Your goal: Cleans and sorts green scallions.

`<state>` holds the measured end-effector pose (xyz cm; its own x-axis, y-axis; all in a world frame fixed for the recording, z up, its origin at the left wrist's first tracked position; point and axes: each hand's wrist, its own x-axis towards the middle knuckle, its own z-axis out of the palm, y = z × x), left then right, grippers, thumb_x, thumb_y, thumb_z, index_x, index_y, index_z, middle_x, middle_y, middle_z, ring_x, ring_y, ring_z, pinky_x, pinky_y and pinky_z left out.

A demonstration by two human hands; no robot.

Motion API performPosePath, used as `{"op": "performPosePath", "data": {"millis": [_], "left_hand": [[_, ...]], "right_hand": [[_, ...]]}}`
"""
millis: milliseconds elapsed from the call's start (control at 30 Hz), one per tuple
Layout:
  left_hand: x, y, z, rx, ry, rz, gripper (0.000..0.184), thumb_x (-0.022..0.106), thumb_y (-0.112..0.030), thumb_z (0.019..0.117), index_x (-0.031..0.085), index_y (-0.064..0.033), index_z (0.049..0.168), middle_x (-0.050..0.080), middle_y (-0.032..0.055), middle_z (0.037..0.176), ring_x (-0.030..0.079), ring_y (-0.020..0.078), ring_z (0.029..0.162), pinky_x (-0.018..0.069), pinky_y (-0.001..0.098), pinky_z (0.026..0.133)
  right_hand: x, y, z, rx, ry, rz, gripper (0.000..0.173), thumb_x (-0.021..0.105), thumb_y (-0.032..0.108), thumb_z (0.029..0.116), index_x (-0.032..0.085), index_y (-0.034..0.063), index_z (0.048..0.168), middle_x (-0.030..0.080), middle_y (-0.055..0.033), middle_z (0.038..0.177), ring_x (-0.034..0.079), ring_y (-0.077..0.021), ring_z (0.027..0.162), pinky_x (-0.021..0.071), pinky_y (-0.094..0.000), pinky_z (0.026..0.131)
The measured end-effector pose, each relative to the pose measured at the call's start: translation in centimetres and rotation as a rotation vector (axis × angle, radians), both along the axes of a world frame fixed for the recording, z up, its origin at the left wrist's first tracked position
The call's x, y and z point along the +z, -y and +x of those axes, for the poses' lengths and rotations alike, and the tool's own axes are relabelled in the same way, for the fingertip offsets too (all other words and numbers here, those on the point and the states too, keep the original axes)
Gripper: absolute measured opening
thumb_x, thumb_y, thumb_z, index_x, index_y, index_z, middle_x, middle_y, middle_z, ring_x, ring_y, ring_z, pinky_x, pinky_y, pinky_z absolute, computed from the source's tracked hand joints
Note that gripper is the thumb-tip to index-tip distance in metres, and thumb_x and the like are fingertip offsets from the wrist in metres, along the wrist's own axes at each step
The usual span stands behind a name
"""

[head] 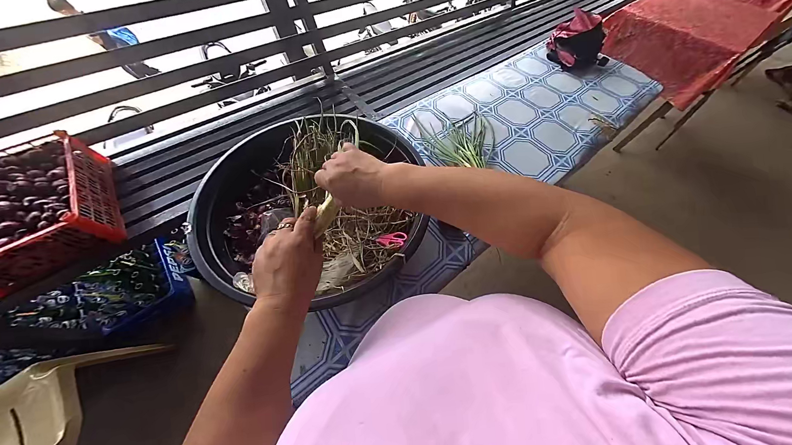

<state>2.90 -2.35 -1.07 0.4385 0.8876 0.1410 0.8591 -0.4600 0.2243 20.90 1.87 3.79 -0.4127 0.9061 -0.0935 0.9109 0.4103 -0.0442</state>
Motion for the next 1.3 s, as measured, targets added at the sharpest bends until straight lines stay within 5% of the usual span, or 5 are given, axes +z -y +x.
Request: {"op": "performPosePath", "data": {"millis": [300, 733, 933, 1100, 1300], "left_hand": [[2.0, 0.7, -1.0, 0.209, -0.154, -0.256, 0.04, 0.057, -0.016, 0.1034, 0.057, -0.0118, 0.144, 0.065, 0.0245, 0.128, 0.063, 0.045, 0.118, 0.0516, 0.0633, 0.093], [0.3, -1.4, -9.3, 0.31, 0.818, -0.287, 0.04, 0.073, -0.015, 0.0925, 0.064, -0.008, 0.131, 0.07, 0.0095, 0.113, 0.068, 0.014, 0.097, 0.0563, 0.0381, 0.09], [0.1, -1.9, -9.6, 0.387, 0.863, -0.228, 0.041, 0.073, -0.015, 0.0921, 0.063, -0.0067, 0.131, 0.07, 0.0101, 0.116, 0.068, 0.0138, 0.103, 0.0552, 0.0377, 0.094], [0.4, -1.9, -8.5, 0.356, 0.83, -0.234, 0.044, 0.074, -0.016, 0.0914, 0.062, -0.0078, 0.133, 0.07, 0.01, 0.117, 0.068, 0.0147, 0.103, 0.055, 0.0389, 0.094], [1.0, -1.3, -5.5, 0.192, 0.741, -0.277, 0.043, 0.076, -0.014, 0.0902, 0.064, -0.0098, 0.131, 0.071, 0.0098, 0.113, 0.068, 0.016, 0.102, 0.0547, 0.042, 0.093]], "right_hand": [[-1.3, -3.4, 5.0, -0.544, -0.225, 0.143, 0.032, 0.05, 0.014, 0.1018, 0.062, -0.0061, 0.125, 0.065, -0.0281, 0.127, 0.061, -0.0451, 0.125, 0.0442, -0.0652, 0.102], [-6.5, -2.1, 12.3, -0.784, -0.107, -0.213, 0.035, 0.062, 0.017, 0.0995, 0.066, -0.0125, 0.118, 0.059, -0.04, 0.128, 0.054, -0.0579, 0.126, 0.0402, -0.0794, 0.097], [-9.3, -0.7, 12.1, -0.75, 0.051, -0.29, 0.03, 0.064, 0.016, 0.0979, 0.068, -0.012, 0.106, 0.064, -0.0378, 0.12, 0.058, -0.0573, 0.119, 0.04, -0.0804, 0.093], [-8.1, -1.1, 9.8, -0.507, -0.148, -0.178, 0.032, 0.053, 0.022, 0.1064, 0.07, 0.0013, 0.124, 0.067, -0.0272, 0.128, 0.058, -0.0476, 0.127, 0.038, -0.0718, 0.106], [-4.1, -0.5, 2.9, 0.061, -0.649, 0.434, 0.023, 0.063, 0.019, 0.1018, 0.077, 0.006, 0.115, 0.074, -0.014, 0.118, 0.067, -0.0339, 0.116, 0.0485, -0.0534, 0.103]]}}
